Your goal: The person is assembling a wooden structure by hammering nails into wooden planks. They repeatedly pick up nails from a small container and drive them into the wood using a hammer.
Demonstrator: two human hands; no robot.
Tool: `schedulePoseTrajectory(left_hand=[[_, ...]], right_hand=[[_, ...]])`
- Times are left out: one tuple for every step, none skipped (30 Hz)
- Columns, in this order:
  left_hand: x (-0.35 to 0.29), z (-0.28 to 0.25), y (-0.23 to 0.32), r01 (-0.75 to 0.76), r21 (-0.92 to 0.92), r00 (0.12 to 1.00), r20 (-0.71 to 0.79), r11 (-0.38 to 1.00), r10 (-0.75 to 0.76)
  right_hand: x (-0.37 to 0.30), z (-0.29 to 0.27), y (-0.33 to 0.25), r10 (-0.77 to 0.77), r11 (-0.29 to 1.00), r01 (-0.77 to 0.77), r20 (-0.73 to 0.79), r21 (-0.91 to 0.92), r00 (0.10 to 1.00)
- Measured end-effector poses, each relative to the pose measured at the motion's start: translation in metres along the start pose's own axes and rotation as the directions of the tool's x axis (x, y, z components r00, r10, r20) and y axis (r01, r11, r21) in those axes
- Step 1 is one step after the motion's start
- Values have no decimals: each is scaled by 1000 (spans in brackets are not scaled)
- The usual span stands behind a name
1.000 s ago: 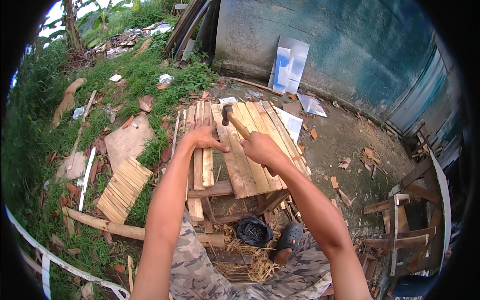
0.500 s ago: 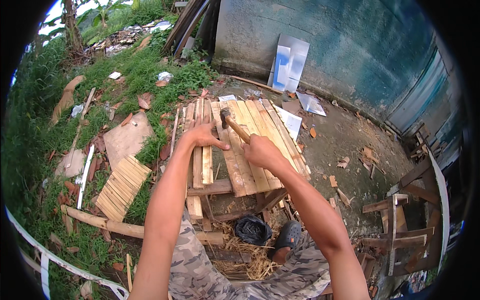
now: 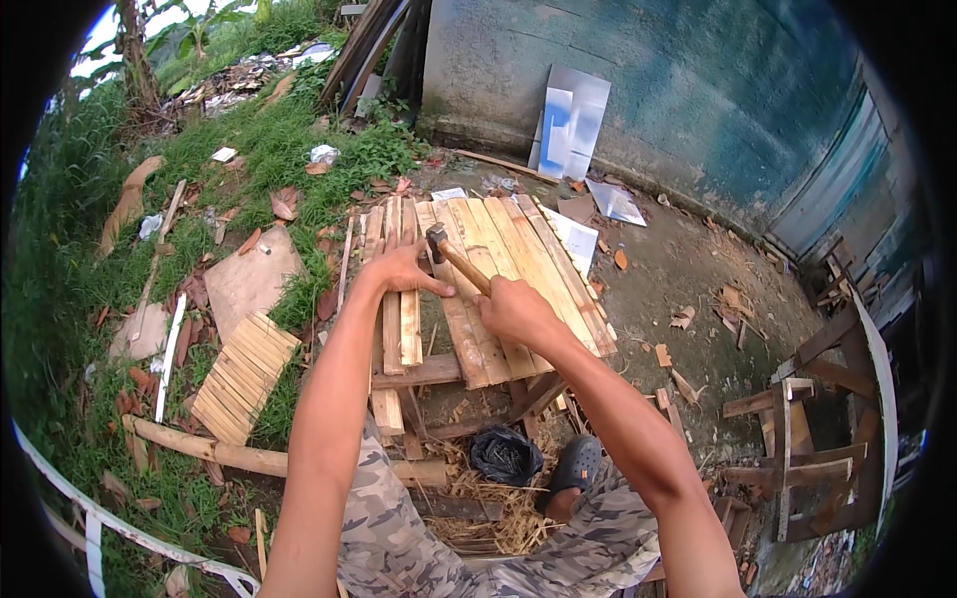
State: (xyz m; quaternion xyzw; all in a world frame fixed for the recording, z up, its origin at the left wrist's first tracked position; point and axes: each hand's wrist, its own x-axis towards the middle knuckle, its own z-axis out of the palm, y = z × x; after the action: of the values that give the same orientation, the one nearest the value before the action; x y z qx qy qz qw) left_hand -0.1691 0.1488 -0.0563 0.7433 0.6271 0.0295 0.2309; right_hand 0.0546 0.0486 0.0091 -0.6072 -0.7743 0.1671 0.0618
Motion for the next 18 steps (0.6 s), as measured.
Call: schedulePoseTrajectory(left_hand=[[-1, 1, 0, -17, -24, 1000, -22, 1000, 17], [0, -1, 0, -27, -36, 1000, -15, 999, 27], [0, 0, 0, -26, -32, 1000, -11, 999, 26], [-1, 1, 0, -15, -10, 1000, -14, 1000, 15], [-1, 2, 0, -24, -18, 999, -29, 1000, 23], [-3, 2, 0, -25, -43, 999, -27, 999, 23], [-3, 2, 0, -20, -44, 999, -27, 999, 19], [-3, 1, 1, -13, -16, 999, -46, 1000, 12], [-3, 1, 1, -12, -15, 1000, -26, 1000, 11], [-3, 0, 1, -24, -38, 1000, -11, 999, 24], [-3, 0, 2, -21, -37, 1000, -13, 999, 21], [-4, 0, 2, -11, -18, 1000, -22, 1000, 11], [-5, 1, 2, -15, -30, 1000, -28, 999, 14], [-5, 1, 2, -29, -52, 999, -21, 998, 27], [-6, 2, 2, -37, -56, 999, -22, 998, 36], [-6, 3, 1, -33, -23, 998, -52, 999, 32], [-7, 3, 0, -39, -25, 998, -58, 999, 38], [-7, 3, -2, -68, -90, 996, -64, 994, 62]], right_hand=[[-2, 2, 0, -8, 998, 9, -15, 67, 1000], [-2, 2, 1, 8, 994, 0, -72, 112, 997], [-4, 3, 1, 21, 986, -5, -100, 164, 995], [-4, 3, 1, 23, 991, -11, -87, 133, 996], [-5, 3, 1, 15, 994, -9, -53, 113, 998], [-5, 3, 0, 10, 995, -11, 5, 99, 1000], [-6, 2, -1, 7, 995, -6, -13, 95, 1000], [-6, 1, -2, 9, 995, -7, -16, 97, 1000], [-5, 0, -4, 17, 995, -9, -82, 97, 996], [-5, -1, -5, 29, 992, -21, -62, 125, 998], [-5, -1, -7, 47, 988, -32, -97, 151, 994], [-6, -1, -8, 73, 982, -63, -49, 179, 996], [-6, -2, -7, 46, 992, -37, -70, 124, 996], [-7, -4, -5, 32, 997, -31, -13, 73, 999], [-8, -6, -2, 32, 999, -33, 11, 27, 999], [-11, -9, 3, 48, 998, -49, 23, 49, 999], [-16, -11, 9, 67, 995, -67, 6, 67, 998], [-23, -12, 15, 84, 993, -83, -7, 83, 996]])
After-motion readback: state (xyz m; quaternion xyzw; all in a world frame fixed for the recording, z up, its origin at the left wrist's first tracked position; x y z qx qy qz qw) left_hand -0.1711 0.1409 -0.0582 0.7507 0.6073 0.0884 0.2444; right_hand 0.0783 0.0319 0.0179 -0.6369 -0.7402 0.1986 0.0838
